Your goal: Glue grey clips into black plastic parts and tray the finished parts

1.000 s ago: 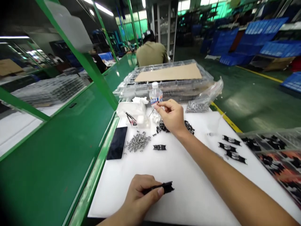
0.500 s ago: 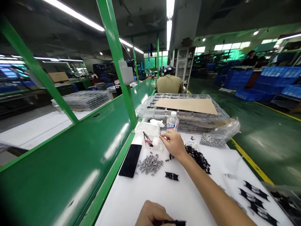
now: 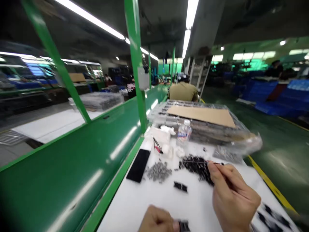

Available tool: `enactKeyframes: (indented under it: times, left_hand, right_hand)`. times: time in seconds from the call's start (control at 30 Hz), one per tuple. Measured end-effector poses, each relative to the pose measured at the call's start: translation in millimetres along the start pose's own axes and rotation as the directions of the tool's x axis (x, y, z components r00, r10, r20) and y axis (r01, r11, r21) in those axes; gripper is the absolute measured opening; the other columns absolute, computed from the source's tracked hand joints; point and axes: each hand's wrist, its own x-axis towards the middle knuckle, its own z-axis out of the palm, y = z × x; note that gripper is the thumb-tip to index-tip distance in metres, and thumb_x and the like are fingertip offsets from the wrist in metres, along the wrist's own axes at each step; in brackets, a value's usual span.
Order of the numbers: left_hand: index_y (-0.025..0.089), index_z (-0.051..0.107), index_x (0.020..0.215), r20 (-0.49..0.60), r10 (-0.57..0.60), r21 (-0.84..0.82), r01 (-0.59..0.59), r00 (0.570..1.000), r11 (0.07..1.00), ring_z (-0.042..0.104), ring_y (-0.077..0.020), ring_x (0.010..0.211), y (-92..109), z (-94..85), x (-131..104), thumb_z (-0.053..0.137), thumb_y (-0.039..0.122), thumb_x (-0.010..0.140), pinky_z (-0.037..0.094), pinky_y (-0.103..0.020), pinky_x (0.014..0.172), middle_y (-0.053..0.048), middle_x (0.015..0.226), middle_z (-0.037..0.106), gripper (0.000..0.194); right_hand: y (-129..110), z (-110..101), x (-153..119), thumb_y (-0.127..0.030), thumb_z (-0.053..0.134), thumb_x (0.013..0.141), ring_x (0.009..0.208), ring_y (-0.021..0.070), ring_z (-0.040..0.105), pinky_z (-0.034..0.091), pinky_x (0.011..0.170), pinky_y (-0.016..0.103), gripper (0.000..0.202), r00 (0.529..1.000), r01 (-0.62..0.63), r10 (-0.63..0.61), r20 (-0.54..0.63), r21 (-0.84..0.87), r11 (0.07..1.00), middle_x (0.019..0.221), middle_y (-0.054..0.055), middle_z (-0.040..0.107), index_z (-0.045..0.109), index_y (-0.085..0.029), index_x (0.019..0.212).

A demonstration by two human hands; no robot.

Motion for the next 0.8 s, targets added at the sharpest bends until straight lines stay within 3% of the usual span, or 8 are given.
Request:
enactKeyframes:
  times: [0.07,0.13,0.2,0.3,0.47,0.8]
  left_hand:
    - [0.015,0.059,0.064,0.011,-0.075,-0.082,0.076,0.997,0.994,0.042,-0.0078,0.044,-12,3.1,-4,0.074,0.058,0.093,0.034,-0.023,0.045,0.004,0.053,0.051,0.054]
    - [0.017,0.049,0.050,0.021,-0.121,-0.149,0.122,0.992,0.981,0.029,-0.0060,0.040,-18,3.9,-6,0.077,0.060,0.086,0.017,-0.027,0.044,0.005,0.042,0.039,0.062]
    - [0.018,0.048,0.051,0.036,-0.151,-0.198,0.155,0.988,0.968,0.028,-0.0060,0.040,-16,2.5,-5,0.076,0.058,0.087,0.014,-0.029,0.045,0.004,0.042,0.038,0.060]
    - [0.019,0.046,0.051,0.050,-0.168,-0.233,0.175,0.984,0.956,0.026,-0.0059,0.039,-10,-0.3,-5,0.074,0.053,0.089,0.012,-0.029,0.045,0.005,0.042,0.035,0.058]
    - [0.018,0.046,0.052,0.066,-0.158,-0.244,0.169,0.985,0.955,0.026,-0.0051,0.041,-7,-1.7,-7,0.073,0.048,0.094,0.011,-0.029,0.046,0.006,0.044,0.034,0.058]
    - [0.018,0.046,0.053,0.077,-0.145,-0.235,0.160,0.986,0.959,0.027,-0.0053,0.042,-8,-1.3,-8,0.071,0.047,0.097,0.013,-0.028,0.045,0.006,0.046,0.035,0.058]
  right_hand:
    - [-4,-32,-37,-0.038,0.100,0.062,0.075,0.0160,0.054,0.047,0.057,0.030,0.028,0.964,-0.253,0.261,-0.053,0.121,0.960,0.081,0.002,0.058,0.082,-0.025,0.080]
    - [-4,-58,-74,-0.040,0.100,0.061,0.067,0.0113,0.049,0.044,0.052,0.026,0.030,0.912,-0.385,0.400,-0.091,0.144,0.911,0.077,0.000,0.053,0.080,-0.024,0.075]
    - [-2,-75,-106,-0.040,0.099,0.064,0.063,0.0079,0.046,0.044,0.050,0.024,0.028,0.867,-0.458,0.479,-0.141,0.154,0.875,0.080,-0.001,0.053,0.080,-0.024,0.075]
    - [0,-83,-132,-0.035,0.099,0.065,0.064,0.0071,0.049,0.046,0.051,0.025,0.024,0.831,-0.497,0.531,-0.168,0.206,0.843,0.088,0.000,0.056,0.080,-0.024,0.075]
    - [2,-77,-136,-0.032,0.095,0.072,0.060,0.0069,0.041,0.036,0.048,0.025,0.016,0.840,-0.499,0.530,-0.118,0.215,0.839,0.079,0.000,0.052,0.081,-0.024,0.073]
    - [-2,-72,-134,-0.026,0.091,0.077,0.065,0.0097,0.047,0.040,0.053,0.026,0.008,0.868,-0.477,0.491,-0.069,0.153,0.865,0.073,-0.001,0.047,0.085,-0.026,0.083]
